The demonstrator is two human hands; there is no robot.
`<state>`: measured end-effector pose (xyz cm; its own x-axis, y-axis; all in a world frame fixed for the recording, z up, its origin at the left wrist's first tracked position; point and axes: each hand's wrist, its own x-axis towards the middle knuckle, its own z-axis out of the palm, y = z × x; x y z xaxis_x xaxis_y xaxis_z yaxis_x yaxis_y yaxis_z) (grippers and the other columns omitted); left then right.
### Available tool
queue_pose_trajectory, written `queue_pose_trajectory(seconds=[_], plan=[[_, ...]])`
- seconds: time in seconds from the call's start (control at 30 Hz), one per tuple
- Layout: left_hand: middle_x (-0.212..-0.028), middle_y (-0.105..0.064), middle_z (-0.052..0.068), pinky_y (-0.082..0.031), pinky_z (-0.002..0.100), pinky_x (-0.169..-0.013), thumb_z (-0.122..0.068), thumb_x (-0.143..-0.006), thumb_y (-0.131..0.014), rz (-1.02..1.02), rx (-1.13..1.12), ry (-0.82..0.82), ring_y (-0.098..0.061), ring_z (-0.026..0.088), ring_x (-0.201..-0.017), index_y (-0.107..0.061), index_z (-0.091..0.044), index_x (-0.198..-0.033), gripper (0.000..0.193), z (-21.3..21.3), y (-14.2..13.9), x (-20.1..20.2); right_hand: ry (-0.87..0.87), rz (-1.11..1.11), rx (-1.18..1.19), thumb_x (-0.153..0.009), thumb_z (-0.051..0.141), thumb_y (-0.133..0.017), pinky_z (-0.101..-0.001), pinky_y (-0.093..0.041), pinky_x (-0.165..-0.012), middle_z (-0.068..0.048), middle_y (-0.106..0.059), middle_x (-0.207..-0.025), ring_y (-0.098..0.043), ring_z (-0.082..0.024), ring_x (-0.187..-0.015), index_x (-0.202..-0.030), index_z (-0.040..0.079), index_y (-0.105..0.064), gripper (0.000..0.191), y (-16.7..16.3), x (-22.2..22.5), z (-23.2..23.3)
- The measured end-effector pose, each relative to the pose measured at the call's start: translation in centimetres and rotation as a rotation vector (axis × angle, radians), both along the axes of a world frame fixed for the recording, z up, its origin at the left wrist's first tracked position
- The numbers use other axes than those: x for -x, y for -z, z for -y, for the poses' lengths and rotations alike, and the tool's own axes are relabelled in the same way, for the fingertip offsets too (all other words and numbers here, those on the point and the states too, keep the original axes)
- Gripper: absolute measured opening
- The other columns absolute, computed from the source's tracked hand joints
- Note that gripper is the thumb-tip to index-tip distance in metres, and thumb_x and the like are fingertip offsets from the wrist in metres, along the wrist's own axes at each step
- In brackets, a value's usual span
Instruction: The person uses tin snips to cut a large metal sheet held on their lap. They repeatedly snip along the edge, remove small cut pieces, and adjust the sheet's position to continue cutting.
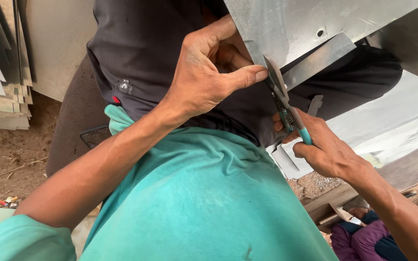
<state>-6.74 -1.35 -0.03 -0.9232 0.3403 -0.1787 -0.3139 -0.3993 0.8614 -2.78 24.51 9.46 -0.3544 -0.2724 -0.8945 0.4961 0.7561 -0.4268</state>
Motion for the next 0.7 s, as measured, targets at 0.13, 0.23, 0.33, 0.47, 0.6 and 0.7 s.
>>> queue_pose_trajectory(seconds=[0.13, 0.23, 0.33, 0.47, 0.6, 0.7], plan=[[-0.110, -0.076, 0.010, -0.066, 0.022, -0.082, 0.002, -0.095, -0.086, 0.023, -0.012, 0.008, -0.078, 0.011, -0.089, -0.060, 0.002, -0.141, 0.053, -0.2, 0.6, -0.3, -0.119, 0.015, -0.244, -0.066, 0.012, -0.052, -0.0468, -0.046, -0.061, -0.018, -0.064, -0.073, -0.056, -0.031, -0.062, -0.096, 0.002, -0.063, 0.033, 0.0, 0.3, 0.1], [-0.120, -0.074, 0.010, -0.065, 0.022, -0.080, 0.002, -0.093, -0.085, 0.063, -0.091, 0.013, -0.076, 0.010, -0.088, -0.059, 0.002, -0.139, 0.053, -0.1, 1.6, -0.8, -0.102, -0.065, -0.228, -0.079, 0.014, -0.051, -0.0444, -0.043, -0.056, -0.016, -0.061, -0.063, -0.055, -0.027, -0.054, -0.089, 0.004, -0.063, 0.018, -0.2, 0.7, 0.6], [-0.107, -0.074, 0.010, -0.064, 0.023, -0.073, 0.001, -0.090, -0.085, 0.160, -0.079, 0.046, -0.072, 0.010, -0.082, -0.062, 0.003, -0.131, 0.047, -0.3, 1.0, -0.3, -0.098, -0.021, -0.172, -0.069, 0.007, -0.052, -0.0441, -0.042, -0.056, -0.018, -0.058, -0.066, -0.052, -0.028, -0.058, -0.089, 0.002, -0.061, 0.022, -0.6, 1.3, 1.0], [-0.106, -0.075, 0.009, -0.060, 0.021, -0.074, -0.001, -0.091, -0.086, 0.095, -0.088, 0.107, -0.070, 0.008, -0.081, -0.065, 0.002, -0.129, 0.043, 0.1, -2.6, 2.6, -0.098, -0.108, -0.176, -0.078, 0.010, -0.055, -0.0414, -0.046, -0.058, -0.015, -0.065, -0.069, -0.059, -0.025, -0.060, -0.090, 0.002, -0.062, 0.016, -0.6, 1.7, 1.3], [-0.097, -0.071, 0.004, -0.057, 0.024, -0.078, -0.008, -0.088, -0.084, -0.014, 0.067, 0.338, -0.065, 0.009, -0.083, -0.069, -0.002, -0.130, 0.045, 3.4, -3.5, 5.8, -0.042, -0.209, -0.114, -0.079, 0.009, -0.053, -0.0414, -0.050, -0.059, -0.014, -0.065, -0.070, -0.062, -0.024, -0.062, -0.091, -0.001, -0.060, 0.017, 0.4, -0.1, 0.4], [-0.095, -0.072, 0.010, -0.054, 0.036, -0.081, -0.011, -0.079, -0.091, -0.572, 0.487, 0.279, -0.066, 0.022, -0.087, -0.071, 0.002, -0.115, 0.044, 5.5, -1.0, 5.5, 0.012, -0.239, -0.139, -0.084, 0.013, -0.055, -0.0426, -0.049, -0.056, -0.012, -0.064, -0.066, -0.061, -0.024, -0.057, -0.091, 0.000, -0.062, 0.015, 1.6, -3.7, -1.3]])
